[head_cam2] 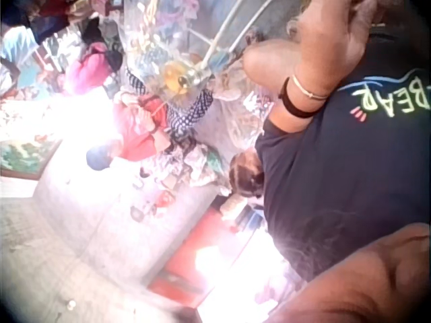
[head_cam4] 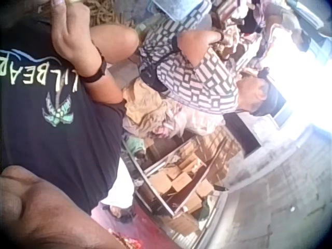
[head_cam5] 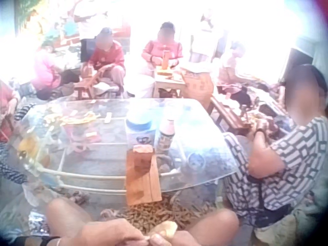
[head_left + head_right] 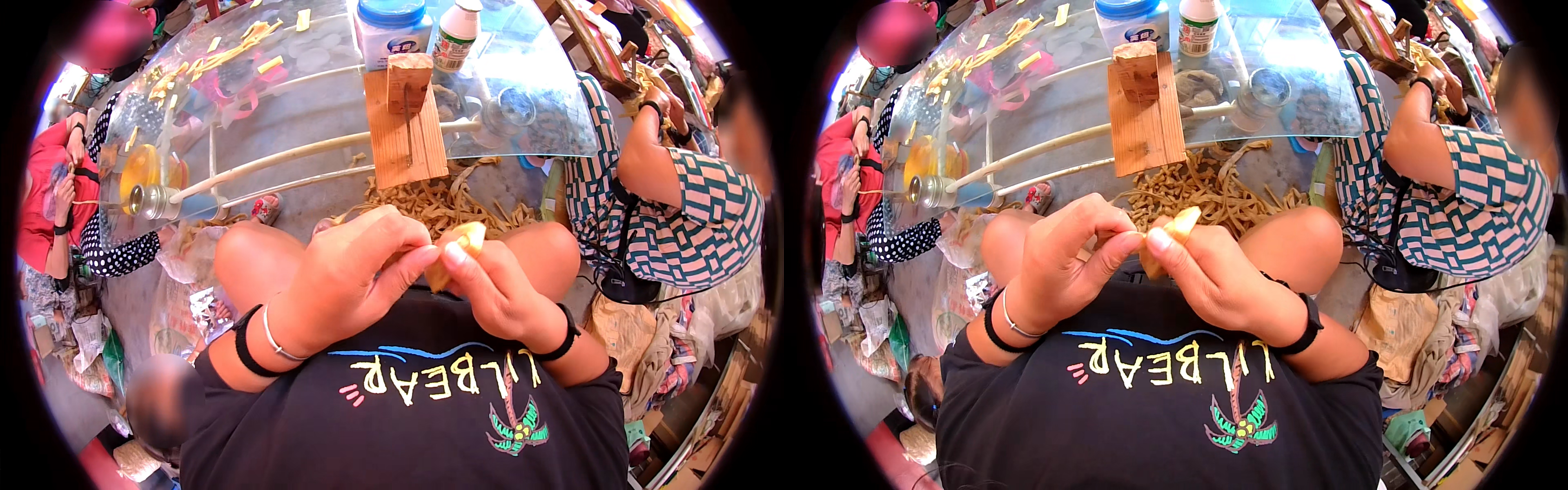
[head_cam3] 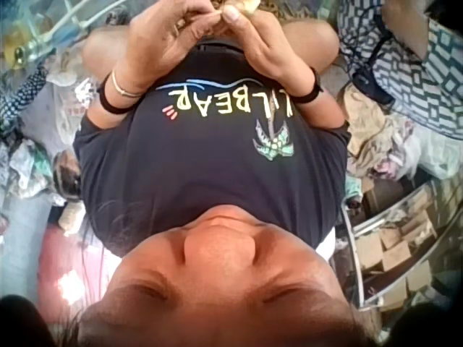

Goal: The person weaves together thin strips of light-colored material by hand, occasionally using a vertical wooden guide to secure the piece.

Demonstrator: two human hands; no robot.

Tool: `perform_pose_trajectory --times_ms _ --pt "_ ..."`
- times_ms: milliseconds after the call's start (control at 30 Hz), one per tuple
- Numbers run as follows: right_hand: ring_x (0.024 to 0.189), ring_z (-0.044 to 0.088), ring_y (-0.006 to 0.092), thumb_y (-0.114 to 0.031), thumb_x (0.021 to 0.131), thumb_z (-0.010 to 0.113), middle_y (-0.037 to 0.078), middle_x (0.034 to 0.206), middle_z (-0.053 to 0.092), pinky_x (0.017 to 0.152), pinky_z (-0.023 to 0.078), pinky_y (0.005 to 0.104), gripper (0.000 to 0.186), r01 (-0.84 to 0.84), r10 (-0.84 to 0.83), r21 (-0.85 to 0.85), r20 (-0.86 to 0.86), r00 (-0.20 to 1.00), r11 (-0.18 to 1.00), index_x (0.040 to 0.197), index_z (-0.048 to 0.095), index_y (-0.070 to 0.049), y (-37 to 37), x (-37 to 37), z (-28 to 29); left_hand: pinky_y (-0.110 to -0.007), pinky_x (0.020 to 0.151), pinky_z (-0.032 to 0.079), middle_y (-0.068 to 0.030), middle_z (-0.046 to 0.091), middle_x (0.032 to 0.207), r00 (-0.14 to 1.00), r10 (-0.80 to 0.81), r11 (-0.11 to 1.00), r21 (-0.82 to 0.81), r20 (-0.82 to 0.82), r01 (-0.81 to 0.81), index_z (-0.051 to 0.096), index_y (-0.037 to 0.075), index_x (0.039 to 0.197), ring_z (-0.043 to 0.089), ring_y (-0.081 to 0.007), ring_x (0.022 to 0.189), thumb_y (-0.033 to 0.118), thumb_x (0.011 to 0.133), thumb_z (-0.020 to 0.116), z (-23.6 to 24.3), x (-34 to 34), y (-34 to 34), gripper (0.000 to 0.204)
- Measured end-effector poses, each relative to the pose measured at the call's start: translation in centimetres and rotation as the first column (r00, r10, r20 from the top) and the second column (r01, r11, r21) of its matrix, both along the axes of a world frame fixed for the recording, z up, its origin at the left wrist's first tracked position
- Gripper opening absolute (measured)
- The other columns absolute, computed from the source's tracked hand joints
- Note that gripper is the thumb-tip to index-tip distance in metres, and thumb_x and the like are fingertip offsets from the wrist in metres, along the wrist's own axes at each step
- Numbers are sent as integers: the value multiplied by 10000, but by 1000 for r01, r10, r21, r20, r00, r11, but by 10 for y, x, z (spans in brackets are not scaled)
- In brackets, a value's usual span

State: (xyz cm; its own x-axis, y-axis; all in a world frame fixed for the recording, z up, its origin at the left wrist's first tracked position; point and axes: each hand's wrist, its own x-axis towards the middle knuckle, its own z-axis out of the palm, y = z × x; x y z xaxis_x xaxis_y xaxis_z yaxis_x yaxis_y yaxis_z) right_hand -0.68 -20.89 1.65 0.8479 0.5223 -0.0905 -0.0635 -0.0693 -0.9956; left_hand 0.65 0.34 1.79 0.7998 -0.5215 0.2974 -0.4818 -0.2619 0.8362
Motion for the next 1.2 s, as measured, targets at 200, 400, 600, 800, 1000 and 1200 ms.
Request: perform_pose_trajectory --times_ms 200,400,600,800,1000,1200 --pt "738 597 195 -123 985 573 88 830 640 692 466 310 154 145 -176 135 248 953 980 927 635 5 9 6 -10 -315 700 486 -103 616 868 999 -47 971 -232 22 51 590 14 942 610 -208 759 39 882 684 2 -1 -8 115" --pt "783 603 108 -25 895 671 62 865 658 679 465 260 81 130 -159 251 101 982 959 962 672 21 6 9 -7 -337 870 459 -133 579 1058 982 -81 959 -283 -169 31 552 20 990 568 -221 972 4 841 619 -12 15 1 165" --pt "783 617 142 -27 871 725 70 898 660 687 472 282 113 104 -149 324 116 982 940 960 660 -2 3 12 -18 -318 887 433 -104 564 1043 946 -219 943 -302 -238 142 541 15 1147 539 -187 954 -56 810 635 -19 18 0 357" --pt "679 616 274 41 707 776 94 817 643 582 485 354 281 301 -160 -20 812 561 953 954 665 -35 9 24 -14 -235 820 432 -30 503 976 772 -161 909 -397 -615 -127 462 15 1142 498 -95 873 11 842 634 -9 16 2 346" --pt "682 621 283 46 760 740 114 801 645 601 487 351 250 485 -313 -12 751 581 874 990 660 -6 12 16 -12 -289 815 468 -115 537 1054 975 -43 901 -431 -220 -57 444 3 1223 552 -169 898 37 915 633 -11 -4 -15 363" --pt "712 639 280 19 826 715 123 838 669 625 497 350 226 378 -284 4 667 688 926 1044 655 15 14 5 -13 -381 614 414 -138 496 781 978 -93 986 -151 -188 64 532 16 849 512 -324 677 151 993 544 -10 5 -7 198"
